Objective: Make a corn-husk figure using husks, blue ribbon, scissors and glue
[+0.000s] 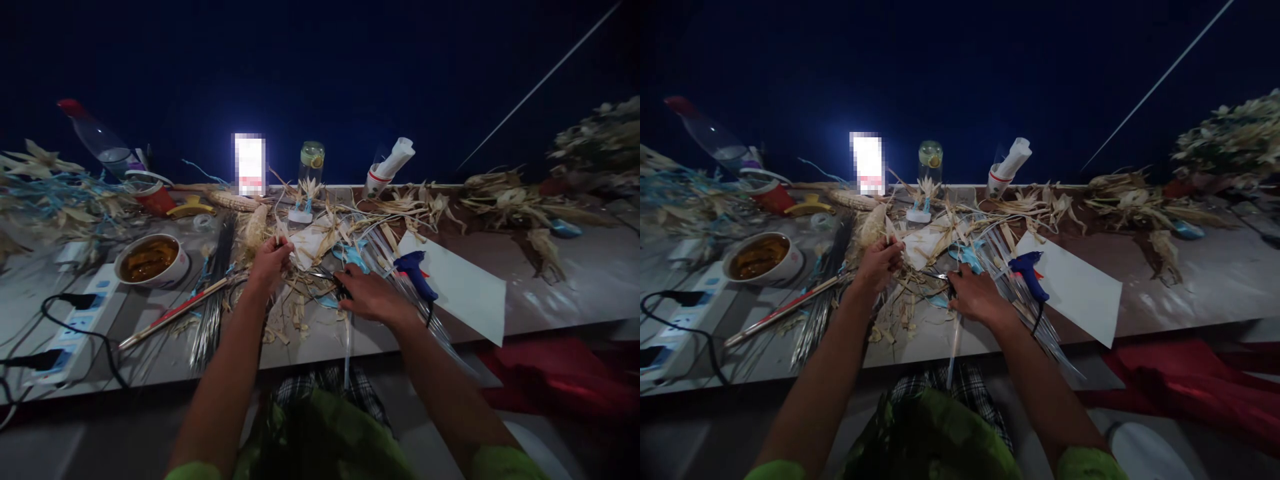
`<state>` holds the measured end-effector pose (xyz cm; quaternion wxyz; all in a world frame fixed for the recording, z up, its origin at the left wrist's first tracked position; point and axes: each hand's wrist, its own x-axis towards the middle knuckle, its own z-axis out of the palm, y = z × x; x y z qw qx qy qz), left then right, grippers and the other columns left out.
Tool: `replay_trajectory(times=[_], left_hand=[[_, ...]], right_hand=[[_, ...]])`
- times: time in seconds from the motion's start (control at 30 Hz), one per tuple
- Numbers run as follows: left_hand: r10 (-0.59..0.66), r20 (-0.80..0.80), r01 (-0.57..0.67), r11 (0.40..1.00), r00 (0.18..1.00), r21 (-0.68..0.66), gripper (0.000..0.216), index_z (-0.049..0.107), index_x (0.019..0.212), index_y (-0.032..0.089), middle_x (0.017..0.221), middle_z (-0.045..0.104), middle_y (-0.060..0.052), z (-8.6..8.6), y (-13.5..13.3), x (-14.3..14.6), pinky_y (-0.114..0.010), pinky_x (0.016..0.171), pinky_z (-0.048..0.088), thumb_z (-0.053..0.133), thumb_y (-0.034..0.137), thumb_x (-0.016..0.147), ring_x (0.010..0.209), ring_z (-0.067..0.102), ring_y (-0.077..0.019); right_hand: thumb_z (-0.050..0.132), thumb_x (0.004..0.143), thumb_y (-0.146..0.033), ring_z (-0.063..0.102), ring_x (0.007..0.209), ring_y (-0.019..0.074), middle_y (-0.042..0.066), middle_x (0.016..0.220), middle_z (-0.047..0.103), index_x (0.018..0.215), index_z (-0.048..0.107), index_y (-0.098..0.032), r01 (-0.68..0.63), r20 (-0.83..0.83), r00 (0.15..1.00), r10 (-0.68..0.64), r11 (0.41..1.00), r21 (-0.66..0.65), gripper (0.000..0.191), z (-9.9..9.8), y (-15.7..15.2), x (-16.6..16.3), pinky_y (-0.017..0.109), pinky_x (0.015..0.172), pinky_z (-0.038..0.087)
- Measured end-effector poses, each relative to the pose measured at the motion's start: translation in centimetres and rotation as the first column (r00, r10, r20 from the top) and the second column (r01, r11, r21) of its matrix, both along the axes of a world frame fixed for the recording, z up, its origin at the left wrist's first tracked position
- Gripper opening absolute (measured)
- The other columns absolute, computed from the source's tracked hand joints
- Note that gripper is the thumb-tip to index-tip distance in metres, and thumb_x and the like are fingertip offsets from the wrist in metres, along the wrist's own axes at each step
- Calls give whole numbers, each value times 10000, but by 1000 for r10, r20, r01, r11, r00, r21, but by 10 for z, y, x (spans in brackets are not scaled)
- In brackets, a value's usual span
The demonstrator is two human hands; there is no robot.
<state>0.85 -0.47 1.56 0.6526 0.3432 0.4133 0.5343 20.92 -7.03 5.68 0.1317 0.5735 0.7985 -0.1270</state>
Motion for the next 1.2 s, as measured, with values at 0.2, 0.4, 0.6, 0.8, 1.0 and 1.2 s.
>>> replay_trajectory(times=[0.2,0.4,0.6,0.8,1.0,1.2], left_hand=[[0,3,0,1000,1000,5,273,434,700,179,473,311,104,0,0,-1,-151,380,272,685,235,608,365,257,-17],[41,-11,-41,998,999,-40,285,434,698,179,493,353,101,3,-1,0,-149,395,298,693,229,590,372,282,-14],[20,38,-20,1000,999,-13,286,437,690,174,497,366,98,3,-1,0,-149,372,249,697,216,580,363,253,-8],[21,15,-21,1000,1000,-14,290,428,696,177,498,359,101,1,0,-1,-147,368,246,693,226,590,364,262,-9],[17,23,-17,1000,1000,-7,287,420,682,178,471,331,107,1,0,-1,-151,373,261,690,225,595,362,260,-14],[31,25,-30,999,999,-22,289,431,684,177,477,353,104,2,-1,-1,-151,373,264,698,222,582,361,271,-12]], right_hand=[[470,796,-345,595,877,232,120,1164,473,1215,431,-205,63,-5,998,-63,998,26,444,-3,3,3,315,714,395],[461,796,-272,576,937,250,115,1166,498,1270,391,-212,4,19,1000,-4,1000,8,484,6,2,4,322,751,382],[496,780,-274,535,999,263,115,1194,476,1274,394,-257,5,51,999,-11,993,116,505,6,-1,4,366,823,365],[515,763,-266,477,1060,281,110,1121,546,1207,483,-250,-35,74,997,26,993,116,445,1,-6,4,383,848,338],[476,772,-196,448,1055,286,122,1055,582,1170,527,-223,-38,46,998,31,988,152,402,-2,-1,4,395,862,295],[482,760,-219,433,1060,291,120,1047,574,1147,535,-212,-21,24,1000,18,986,163,391,0,-1,5,410,880,270]])
